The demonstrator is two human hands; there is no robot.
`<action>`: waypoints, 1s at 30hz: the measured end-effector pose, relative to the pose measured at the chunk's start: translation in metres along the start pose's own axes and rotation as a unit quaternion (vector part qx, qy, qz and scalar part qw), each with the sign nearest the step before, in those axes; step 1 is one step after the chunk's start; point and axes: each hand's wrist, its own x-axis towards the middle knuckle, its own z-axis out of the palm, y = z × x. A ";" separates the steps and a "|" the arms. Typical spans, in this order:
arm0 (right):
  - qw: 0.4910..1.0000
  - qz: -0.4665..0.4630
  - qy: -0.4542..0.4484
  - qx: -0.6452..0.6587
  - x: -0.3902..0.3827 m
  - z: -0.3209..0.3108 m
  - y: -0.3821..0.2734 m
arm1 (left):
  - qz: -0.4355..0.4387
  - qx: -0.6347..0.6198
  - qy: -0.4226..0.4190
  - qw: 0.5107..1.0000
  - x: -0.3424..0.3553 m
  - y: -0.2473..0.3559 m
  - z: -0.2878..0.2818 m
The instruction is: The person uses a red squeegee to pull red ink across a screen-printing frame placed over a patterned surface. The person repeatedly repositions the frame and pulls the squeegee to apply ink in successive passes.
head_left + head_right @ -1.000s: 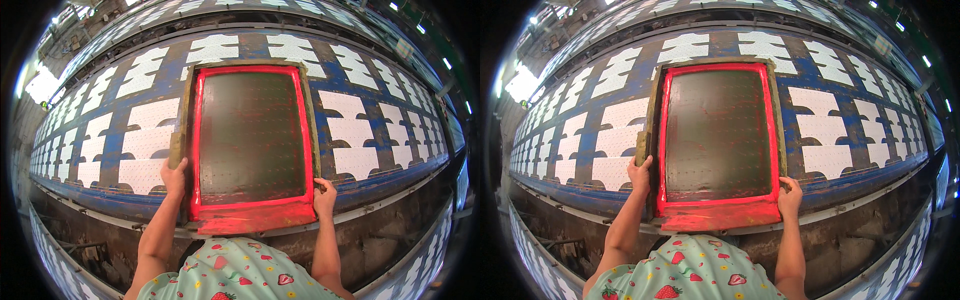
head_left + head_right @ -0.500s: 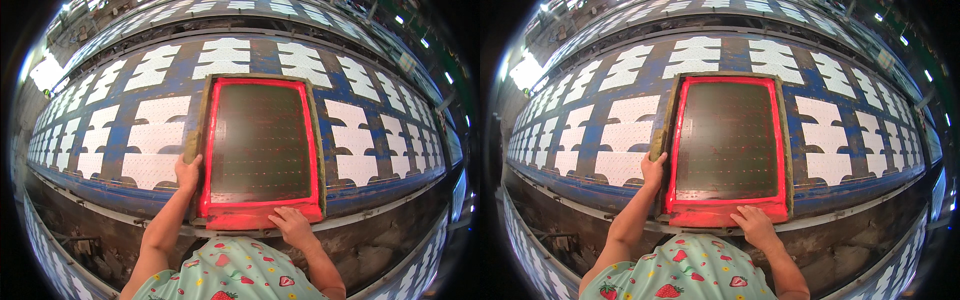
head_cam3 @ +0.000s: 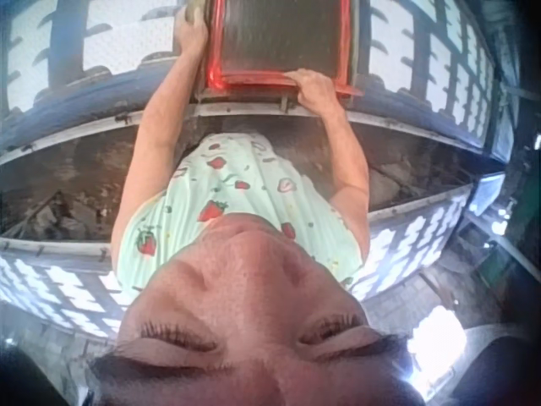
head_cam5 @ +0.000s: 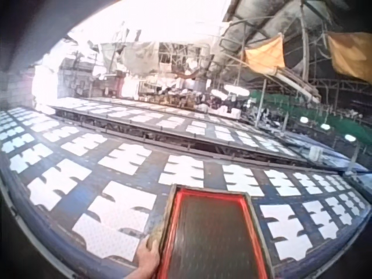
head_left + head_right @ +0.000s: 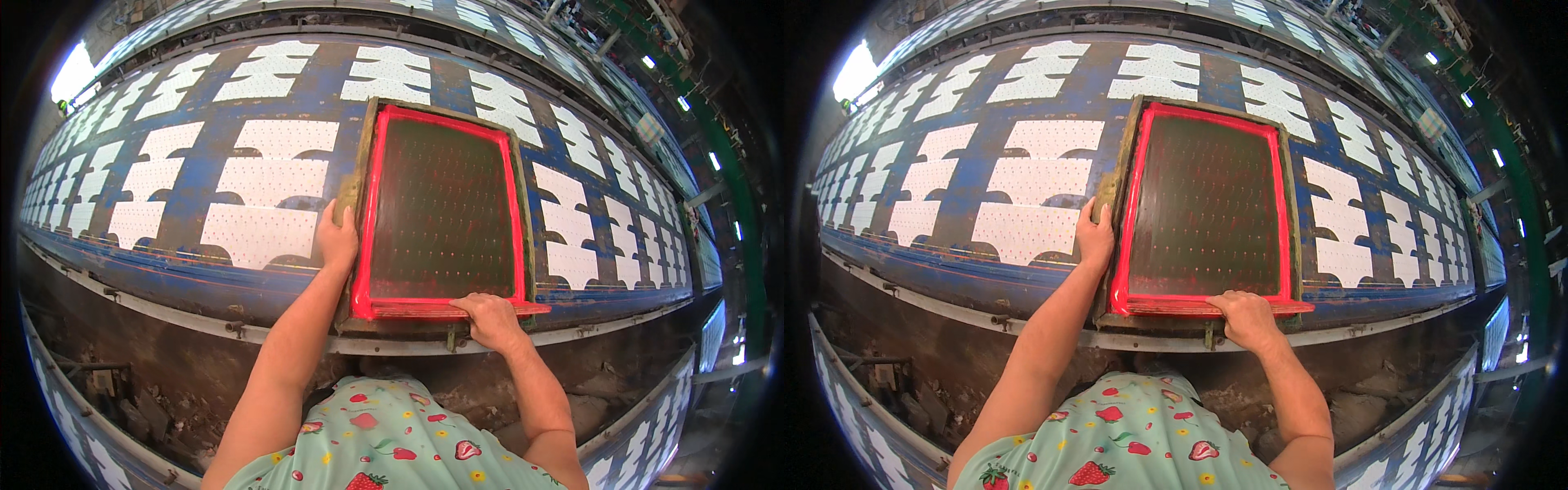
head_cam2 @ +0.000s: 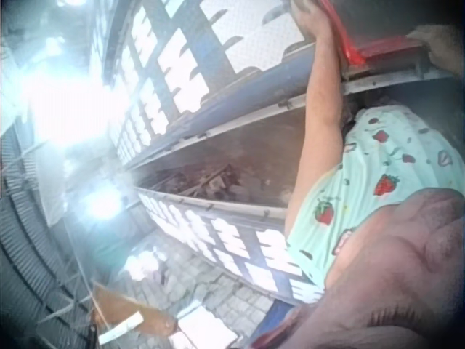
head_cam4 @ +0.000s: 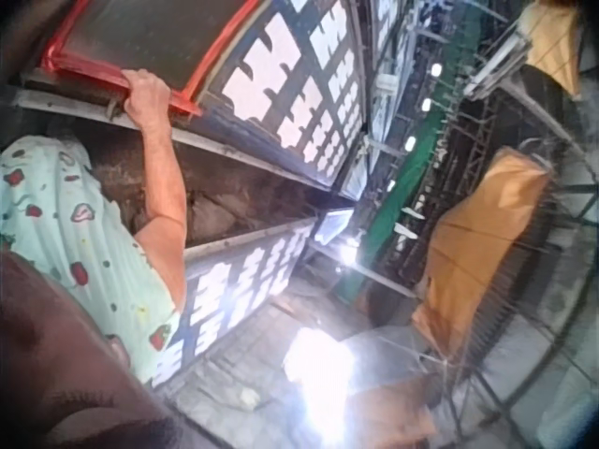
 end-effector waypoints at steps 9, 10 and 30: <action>0.987 -0.020 0.147 -0.055 0.005 0.044 0.004 | -0.017 -0.007 -0.009 1.000 0.002 0.001 0.000; 0.987 -0.021 0.151 -0.054 0.013 0.045 0.011 | -0.024 -0.012 -0.014 1.000 0.003 0.000 0.000; 0.964 -0.062 0.227 -0.128 0.390 0.003 0.239 | -0.063 -0.015 -0.036 0.997 -0.006 0.036 -0.005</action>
